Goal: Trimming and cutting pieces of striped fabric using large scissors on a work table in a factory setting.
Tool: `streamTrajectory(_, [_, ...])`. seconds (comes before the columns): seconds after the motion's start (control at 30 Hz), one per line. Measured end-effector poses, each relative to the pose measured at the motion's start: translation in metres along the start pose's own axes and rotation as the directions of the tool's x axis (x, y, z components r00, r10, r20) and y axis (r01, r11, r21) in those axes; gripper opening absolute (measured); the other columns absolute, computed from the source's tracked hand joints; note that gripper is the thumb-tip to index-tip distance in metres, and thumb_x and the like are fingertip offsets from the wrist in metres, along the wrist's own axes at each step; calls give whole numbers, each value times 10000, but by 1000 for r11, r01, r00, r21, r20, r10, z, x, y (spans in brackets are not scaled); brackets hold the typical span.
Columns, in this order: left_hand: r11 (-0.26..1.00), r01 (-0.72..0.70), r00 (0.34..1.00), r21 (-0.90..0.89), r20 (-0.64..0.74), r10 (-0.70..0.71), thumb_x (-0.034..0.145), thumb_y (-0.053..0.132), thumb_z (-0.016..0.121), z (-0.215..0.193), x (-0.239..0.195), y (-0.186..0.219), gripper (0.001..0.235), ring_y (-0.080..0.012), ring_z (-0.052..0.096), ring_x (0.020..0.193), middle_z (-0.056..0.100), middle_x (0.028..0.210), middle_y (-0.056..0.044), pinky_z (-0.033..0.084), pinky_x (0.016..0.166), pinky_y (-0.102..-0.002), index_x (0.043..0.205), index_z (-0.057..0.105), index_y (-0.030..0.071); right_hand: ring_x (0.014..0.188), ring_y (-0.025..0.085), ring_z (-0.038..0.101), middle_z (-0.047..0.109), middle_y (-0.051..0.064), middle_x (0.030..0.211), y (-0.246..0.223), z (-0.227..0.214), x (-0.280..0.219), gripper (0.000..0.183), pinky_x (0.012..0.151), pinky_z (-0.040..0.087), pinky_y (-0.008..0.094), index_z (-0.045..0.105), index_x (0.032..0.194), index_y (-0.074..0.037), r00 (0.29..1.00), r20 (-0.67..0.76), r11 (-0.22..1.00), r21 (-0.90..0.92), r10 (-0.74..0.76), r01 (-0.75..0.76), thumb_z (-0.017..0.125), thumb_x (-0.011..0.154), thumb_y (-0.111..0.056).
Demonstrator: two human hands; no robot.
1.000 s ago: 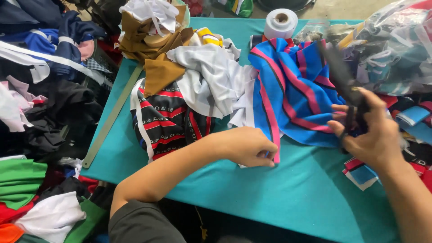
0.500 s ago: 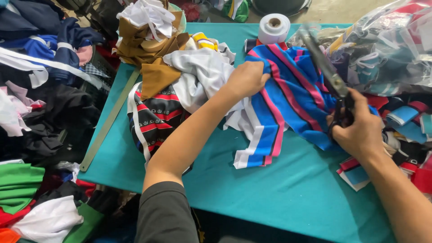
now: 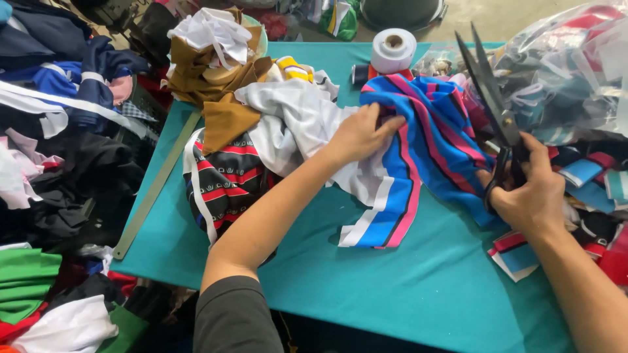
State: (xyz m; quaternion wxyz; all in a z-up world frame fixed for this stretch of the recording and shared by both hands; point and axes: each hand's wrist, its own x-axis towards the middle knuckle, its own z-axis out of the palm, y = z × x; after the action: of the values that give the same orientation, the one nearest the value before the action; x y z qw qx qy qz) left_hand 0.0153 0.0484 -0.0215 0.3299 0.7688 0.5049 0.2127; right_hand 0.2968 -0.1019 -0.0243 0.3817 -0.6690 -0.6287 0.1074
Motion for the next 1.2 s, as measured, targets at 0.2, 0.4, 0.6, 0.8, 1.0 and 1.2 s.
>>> streamTrajectory(0.2, [920,-387,905,-69,-218,364,988,370,562,21,-4,-15,290,-278,639,804,663,896,-127,529,721,-401,973,632,89,889,207,685,715,147,952,-1,2,-4,841,847,532,338,491,1570,30,999,37,1000,6,15,-16,884,854,-167])
streamTrajectory(0.4, [865,-407,870,-292,-413,270,1052,293,507,-7,-15,-8,184,-79,460,577,509,698,52,410,554,-257,923,553,170,858,251,672,717,199,1002,-5,-1,-1,825,792,518,363,462,1586,43,996,46,997,9,74,-74,858,890,-154])
streamTrajectory(0.6, [696,-236,959,-678,-277,56,997,355,553,6,-6,-14,220,-122,520,824,498,892,10,491,783,-283,1042,479,153,889,261,696,720,217,985,-12,-3,-5,807,814,546,366,476,1577,43,997,58,999,23,47,-49,870,891,-119])
streamTrajectory(0.8, [657,-373,888,-655,-457,49,881,174,768,-11,-13,-3,524,-156,668,807,572,1090,-75,633,739,-274,1279,428,196,916,257,703,723,210,985,-5,0,-3,829,837,552,362,478,1577,59,999,42,999,29,-15,14,876,869,-105])
streamTrajectory(1.0, [888,-241,967,-392,-178,184,932,516,699,-32,-7,-15,859,-351,344,1556,290,1691,-129,306,1254,-528,1593,232,226,888,216,692,720,166,960,2,3,-2,833,834,550,337,497,1575,30,999,47,1000,16,-18,17,886,858,-139])
streamTrajectory(1.2, [959,-91,951,-269,261,163,875,499,713,-32,-24,-5,976,-325,239,1577,209,1715,-136,287,1226,-455,1617,170,171,819,191,673,711,140,941,1,1,-2,845,788,549,315,502,1568,12,999,53,1000,26,-7,5,889,836,-158])
